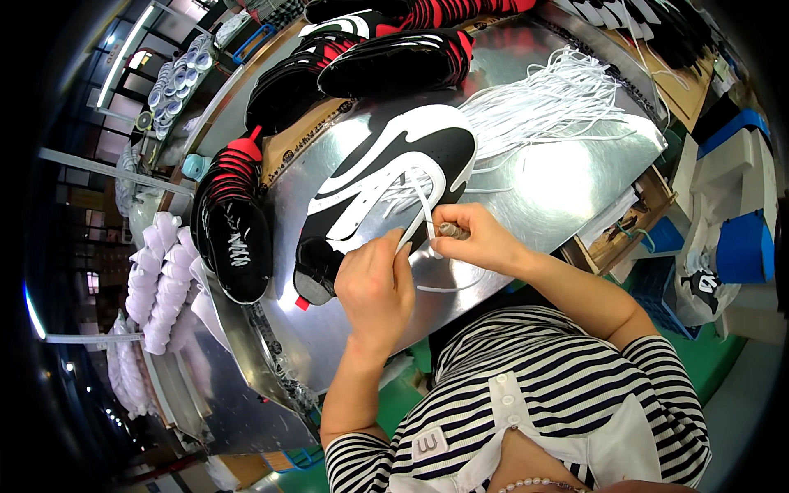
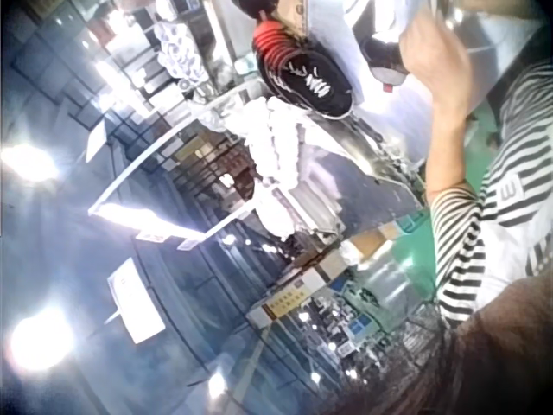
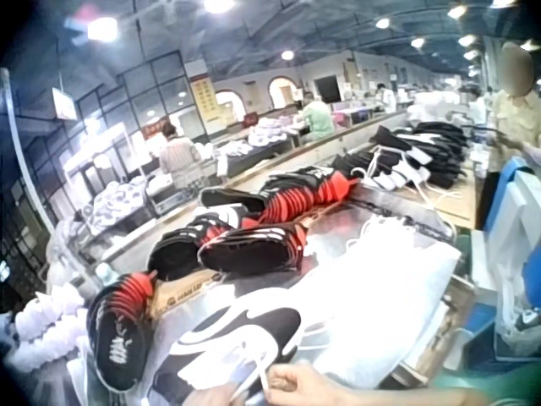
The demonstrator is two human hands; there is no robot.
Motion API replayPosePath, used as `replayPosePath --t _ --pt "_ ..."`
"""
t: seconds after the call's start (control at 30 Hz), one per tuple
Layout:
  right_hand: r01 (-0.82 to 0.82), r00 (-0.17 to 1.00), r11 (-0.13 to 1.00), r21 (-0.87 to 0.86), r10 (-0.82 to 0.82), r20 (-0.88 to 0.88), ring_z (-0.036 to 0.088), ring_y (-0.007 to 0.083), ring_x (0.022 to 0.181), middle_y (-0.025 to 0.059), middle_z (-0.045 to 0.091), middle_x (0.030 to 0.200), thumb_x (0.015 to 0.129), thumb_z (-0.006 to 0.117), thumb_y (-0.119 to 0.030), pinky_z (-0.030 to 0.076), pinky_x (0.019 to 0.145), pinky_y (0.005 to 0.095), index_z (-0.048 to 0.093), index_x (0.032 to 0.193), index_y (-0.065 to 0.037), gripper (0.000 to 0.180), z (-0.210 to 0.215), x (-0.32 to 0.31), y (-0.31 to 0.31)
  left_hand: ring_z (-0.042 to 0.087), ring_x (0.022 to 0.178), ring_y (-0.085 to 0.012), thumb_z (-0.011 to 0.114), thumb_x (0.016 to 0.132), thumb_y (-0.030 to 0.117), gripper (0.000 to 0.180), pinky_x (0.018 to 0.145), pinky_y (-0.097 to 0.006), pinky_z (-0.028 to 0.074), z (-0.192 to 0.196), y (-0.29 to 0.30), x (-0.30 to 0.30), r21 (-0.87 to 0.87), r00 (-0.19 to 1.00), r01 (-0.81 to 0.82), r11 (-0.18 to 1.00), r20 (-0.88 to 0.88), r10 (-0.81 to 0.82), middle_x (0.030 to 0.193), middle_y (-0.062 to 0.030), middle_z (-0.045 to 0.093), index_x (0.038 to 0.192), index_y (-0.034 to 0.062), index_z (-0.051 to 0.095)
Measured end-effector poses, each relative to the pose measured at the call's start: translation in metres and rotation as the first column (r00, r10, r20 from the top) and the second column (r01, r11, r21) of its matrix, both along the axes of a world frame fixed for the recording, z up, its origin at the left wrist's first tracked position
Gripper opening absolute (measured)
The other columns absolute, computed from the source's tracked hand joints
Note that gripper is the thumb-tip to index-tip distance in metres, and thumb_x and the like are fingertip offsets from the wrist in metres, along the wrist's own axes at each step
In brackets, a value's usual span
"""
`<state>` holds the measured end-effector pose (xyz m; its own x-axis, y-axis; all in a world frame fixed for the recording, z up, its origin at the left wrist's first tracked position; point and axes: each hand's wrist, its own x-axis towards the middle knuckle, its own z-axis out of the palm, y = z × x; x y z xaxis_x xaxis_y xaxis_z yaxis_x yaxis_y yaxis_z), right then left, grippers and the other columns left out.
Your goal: The person threads a long white lace through the eyelets of a black and white sneaker on a metal table, pulling the lace tight at each step.
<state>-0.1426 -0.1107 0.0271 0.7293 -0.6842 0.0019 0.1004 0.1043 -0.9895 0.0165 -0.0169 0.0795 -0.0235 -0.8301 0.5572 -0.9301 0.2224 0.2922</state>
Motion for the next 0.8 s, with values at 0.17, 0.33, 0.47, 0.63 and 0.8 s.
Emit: replayPosePath --t 0.17,0.33,0.47,0.63,0.8 --pt "-0.017 0.995 0.993 0.12 0.004 0.102 0.043 0.0003 0.064 -0.0075 0.053 0.071 0.086 0.066 -0.012 0.032 0.057 0.0187 0.064 0.088 -0.004 0.008 0.011 0.002 -0.001 0.057 0.061 -0.0295 0.07 0.08 0.001 0.02 0.059 -0.038 0.042 0.001 0.0 -0.003 -0.03 0.999 -0.004 1.0 -0.032 0.003 0.071 -0.0098 0.059 0.1 0.0027 0.065" --pt "0.018 0.998 0.998 0.062 -0.022 0.056 0.044 0.0009 0.064 -0.0069 0.054 0.071 0.088 0.068 -0.014 0.033 0.056 0.0193 0.064 0.084 -0.004 0.011 0.009 0.008 0.004 0.058 0.062 -0.029 0.071 0.079 0.001 0.021 0.059 -0.038 0.042 0.003 0.002 -0.001 -0.028 1.0 -0.018 0.999 -0.009 0.018 0.072 -0.0099 0.06 0.099 0.0025 0.066" --pt "-0.048 0.999 0.999 0.003 0.048 0.002 0.044 0.0006 0.064 -0.0066 0.055 0.07 0.089 0.069 -0.016 0.033 0.054 0.0203 0.063 0.083 -0.004 0.014 0.01 0.003 0.008 0.06 0.064 -0.0263 0.072 0.081 0.001 0.02 0.061 -0.035 0.047 0.004 0.004 0.006 -0.028 0.997 -0.051 0.998 -0.065 0.049 0.08 -0.0118 0.066 0.1 0.0007 0.066" --pt "-0.315 0.914 0.845 -0.432 0.148 -0.377 0.053 0.0203 0.056 0.0093 0.06 0.07 0.09 0.069 -0.019 0.042 0.056 0.0331 0.065 0.089 -0.001 0.019 -0.024 -0.061 0.028 0.063 0.071 -0.0175 0.072 0.085 0.003 0.022 0.066 -0.027 0.049 0.03 0.003 0.036 0.025 0.918 -0.174 0.984 -0.359 0.171 0.08 -0.0112 0.065 0.105 -0.0011 0.066" --pt "-0.397 0.745 0.841 -0.368 0.061 -0.664 0.062 0.0311 0.072 0.0113 0.065 0.084 0.087 0.069 -0.02 0.047 0.065 0.038 0.068 0.093 -0.004 0.017 -0.037 -0.154 0.051 0.057 0.076 -0.007 0.07 0.089 0.006 0.021 0.068 -0.021 0.047 0.05 -0.002 0.055 0.008 0.841 -0.216 0.976 -0.507 0.19 0.085 -0.003 0.065 0.108 -0.0013 0.065"
